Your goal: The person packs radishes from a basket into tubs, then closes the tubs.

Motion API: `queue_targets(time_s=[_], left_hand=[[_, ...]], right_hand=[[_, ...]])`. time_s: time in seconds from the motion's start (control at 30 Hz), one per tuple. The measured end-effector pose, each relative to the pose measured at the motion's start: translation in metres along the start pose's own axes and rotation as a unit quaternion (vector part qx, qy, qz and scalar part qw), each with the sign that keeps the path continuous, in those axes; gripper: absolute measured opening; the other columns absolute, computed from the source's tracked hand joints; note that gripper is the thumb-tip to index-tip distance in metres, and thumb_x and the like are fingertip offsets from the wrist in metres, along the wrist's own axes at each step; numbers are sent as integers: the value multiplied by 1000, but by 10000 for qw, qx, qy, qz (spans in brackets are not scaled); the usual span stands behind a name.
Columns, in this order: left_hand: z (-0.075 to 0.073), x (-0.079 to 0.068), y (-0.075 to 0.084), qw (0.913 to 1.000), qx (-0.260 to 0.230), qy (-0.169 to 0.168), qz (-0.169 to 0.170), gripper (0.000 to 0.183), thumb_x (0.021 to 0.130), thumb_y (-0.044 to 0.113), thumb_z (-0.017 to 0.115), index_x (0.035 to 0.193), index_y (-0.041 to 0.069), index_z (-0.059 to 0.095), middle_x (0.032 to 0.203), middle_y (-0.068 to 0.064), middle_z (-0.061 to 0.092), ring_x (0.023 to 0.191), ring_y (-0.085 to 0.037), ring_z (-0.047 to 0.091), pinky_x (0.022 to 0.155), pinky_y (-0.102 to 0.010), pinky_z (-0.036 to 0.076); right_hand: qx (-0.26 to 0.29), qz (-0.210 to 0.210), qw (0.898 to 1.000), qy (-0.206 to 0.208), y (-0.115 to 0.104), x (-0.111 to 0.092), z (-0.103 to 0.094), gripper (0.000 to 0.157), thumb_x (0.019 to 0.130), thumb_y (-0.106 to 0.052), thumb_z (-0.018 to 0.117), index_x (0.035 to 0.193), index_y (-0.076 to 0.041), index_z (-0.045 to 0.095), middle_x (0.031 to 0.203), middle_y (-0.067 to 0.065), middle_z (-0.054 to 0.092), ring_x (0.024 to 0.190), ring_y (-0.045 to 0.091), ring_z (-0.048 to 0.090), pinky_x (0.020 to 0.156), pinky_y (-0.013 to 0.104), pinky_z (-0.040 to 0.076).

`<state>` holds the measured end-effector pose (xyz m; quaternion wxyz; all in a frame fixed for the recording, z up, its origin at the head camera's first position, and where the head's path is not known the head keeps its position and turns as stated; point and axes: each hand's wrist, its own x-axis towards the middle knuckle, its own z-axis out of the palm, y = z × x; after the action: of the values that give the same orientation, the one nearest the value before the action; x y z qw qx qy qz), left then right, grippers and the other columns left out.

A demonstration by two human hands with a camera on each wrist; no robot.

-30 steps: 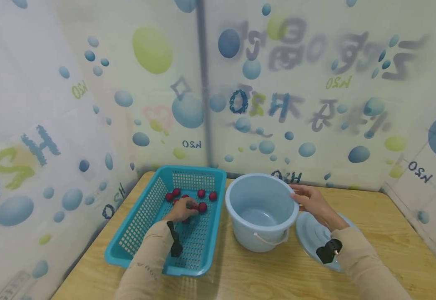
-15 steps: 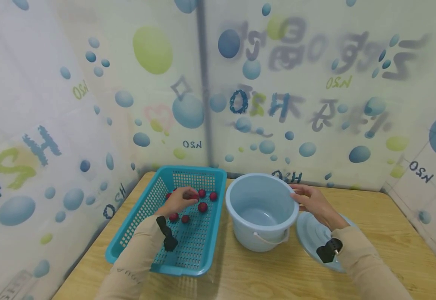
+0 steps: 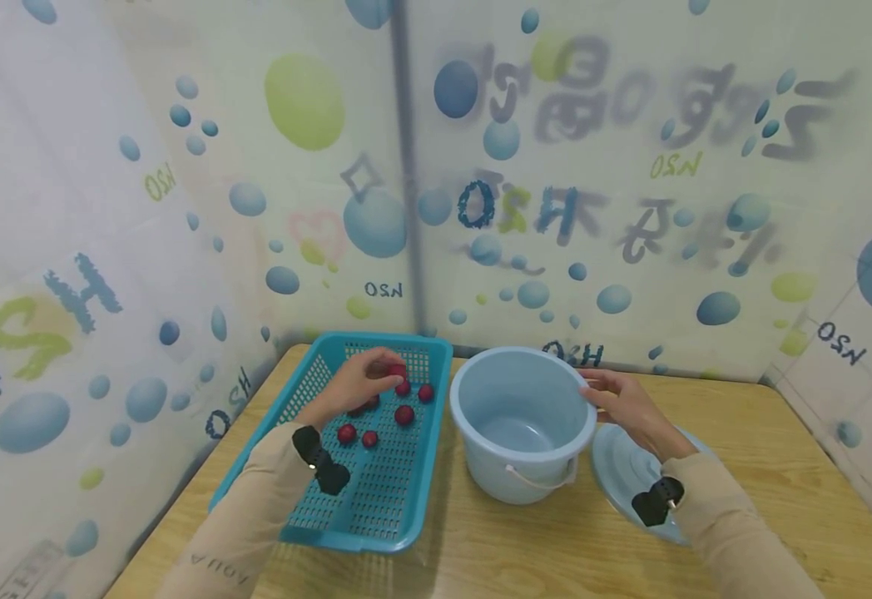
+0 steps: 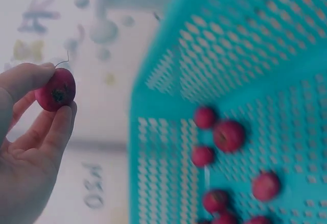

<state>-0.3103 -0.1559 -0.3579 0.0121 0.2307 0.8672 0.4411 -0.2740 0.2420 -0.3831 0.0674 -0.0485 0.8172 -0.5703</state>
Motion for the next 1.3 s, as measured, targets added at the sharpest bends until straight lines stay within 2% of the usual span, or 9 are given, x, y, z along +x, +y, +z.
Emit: queue_targets(time_s=[0.2, 0.27, 0.43, 0.6, 0.83, 0.97, 1.13, 1.3], left_hand=[[11, 6, 40, 9972, -398, -138, 615, 27, 85, 15, 60, 110, 5, 56, 105, -7, 60, 101, -20, 55, 89, -34, 43], [17, 8, 52, 9960, -477, -174, 729, 27, 85, 14, 60, 109, 5, 56, 104, -6, 60, 100, -19, 55, 88, -32, 44], [33, 15, 71, 9918, -709, -337, 1007, 25, 84, 11, 60, 108, 2, 57, 105, -9, 59, 99, -19, 55, 85, -27, 46], [49, 22, 83, 9876, -848, -480, 1227, 27, 84, 8, 59, 109, -1, 55, 104, -13, 58, 98, -23, 55, 85, -29, 46], [74, 32, 97, 9863, -599, -428, 1474, 23, 83, 6, 61, 105, 1, 59, 99, -8, 60, 93, -16, 56, 80, -21, 47], [89, 38, 101, 9848, -410, -587, 1584, 21, 83, 8, 61, 103, 4, 59, 97, -4, 60, 92, -12, 55, 80, -20, 47], [102, 44, 105, 9842, -228, -766, 1581, 21, 83, 9, 62, 103, 5, 60, 97, -3, 60, 92, -11, 55, 79, -18, 46], [107, 50, 103, 9864, -4, -814, 1428, 18, 82, 7, 62, 100, 5, 60, 94, -3, 61, 90, -11, 55, 76, -16, 46]], right_hand=[[0, -18, 10000, -10, 1, 0, 0, 50, 90, -25, 52, 131, 0, 38, 119, 24, 48, 98, 29, 55, 78, 38, 50], [-4, -38, 10000, -10, 1, 0, 0, 50, 89, -25, 52, 131, 0, 38, 119, 25, 48, 97, 28, 55, 78, 38, 50], [-22, -27, 10000, -5, 2, 0, 0, 51, 89, -26, 53, 131, 0, 38, 119, 24, 48, 96, 27, 56, 77, 38, 50], [-36, -6, 10000, 9, 2, 0, 0, 51, 89, -26, 53, 131, 0, 38, 119, 24, 48, 96, 26, 56, 78, 38, 50], [-72, -43, 10000, 16, 0, 0, -1, 51, 89, -26, 53, 130, 0, 39, 119, 24, 48, 97, 27, 56, 77, 39, 50], [-99, -31, 9999, 27, 0, 1, -1, 50, 89, -26, 53, 130, -1, 39, 119, 24, 48, 98, 28, 55, 77, 39, 50], [-112, -21, 9999, 54, 0, 1, -1, 50, 89, -25, 53, 130, 0, 39, 119, 25, 48, 97, 28, 55, 77, 38, 50], [-35, -53, 10000, 39, 1, 1, 0, 49, 89, -23, 53, 130, 1, 39, 115, 24, 50, 93, 25, 56, 76, 37, 51]])
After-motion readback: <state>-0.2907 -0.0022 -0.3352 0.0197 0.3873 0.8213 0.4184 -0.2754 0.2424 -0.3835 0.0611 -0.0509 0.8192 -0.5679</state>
